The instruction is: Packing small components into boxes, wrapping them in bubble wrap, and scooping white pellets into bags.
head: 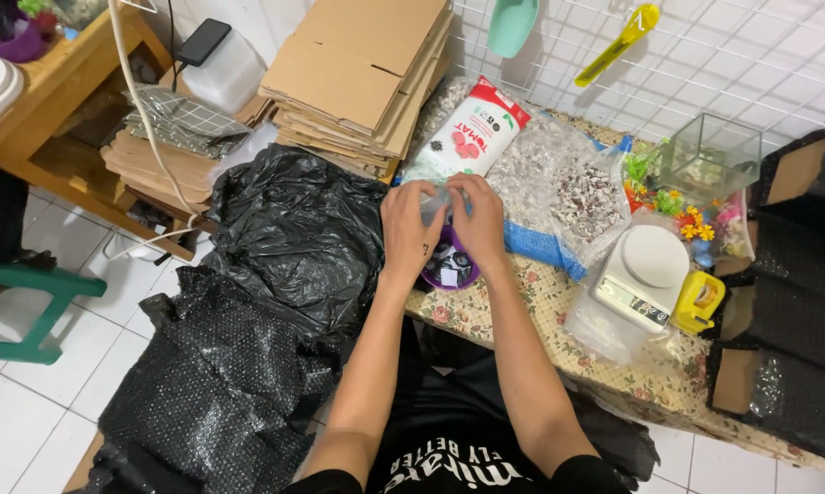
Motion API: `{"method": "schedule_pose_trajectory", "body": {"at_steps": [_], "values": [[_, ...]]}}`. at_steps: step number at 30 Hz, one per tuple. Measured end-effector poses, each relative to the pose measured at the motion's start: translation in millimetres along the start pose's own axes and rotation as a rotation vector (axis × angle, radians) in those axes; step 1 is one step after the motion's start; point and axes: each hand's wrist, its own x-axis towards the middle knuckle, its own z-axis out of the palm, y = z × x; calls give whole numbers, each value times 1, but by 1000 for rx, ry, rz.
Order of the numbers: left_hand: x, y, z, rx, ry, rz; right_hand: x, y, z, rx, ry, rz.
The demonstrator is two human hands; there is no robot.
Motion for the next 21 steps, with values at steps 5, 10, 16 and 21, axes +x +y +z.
{"method": "schedule_pose_trajectory", "body": {"at_steps": [5,10,16,21], "values": [[0,5,-2,68,1,41,1,-8,-7,36,16,10],[0,6,-4,29,35,40,0,-13,-10,91,25,28],[5,12,-14,-110,72,-44,0,-8,-6,108,19,85],[4,7,-17,-224,34,-126,-1,-20,-9,199,-1,126]]}}
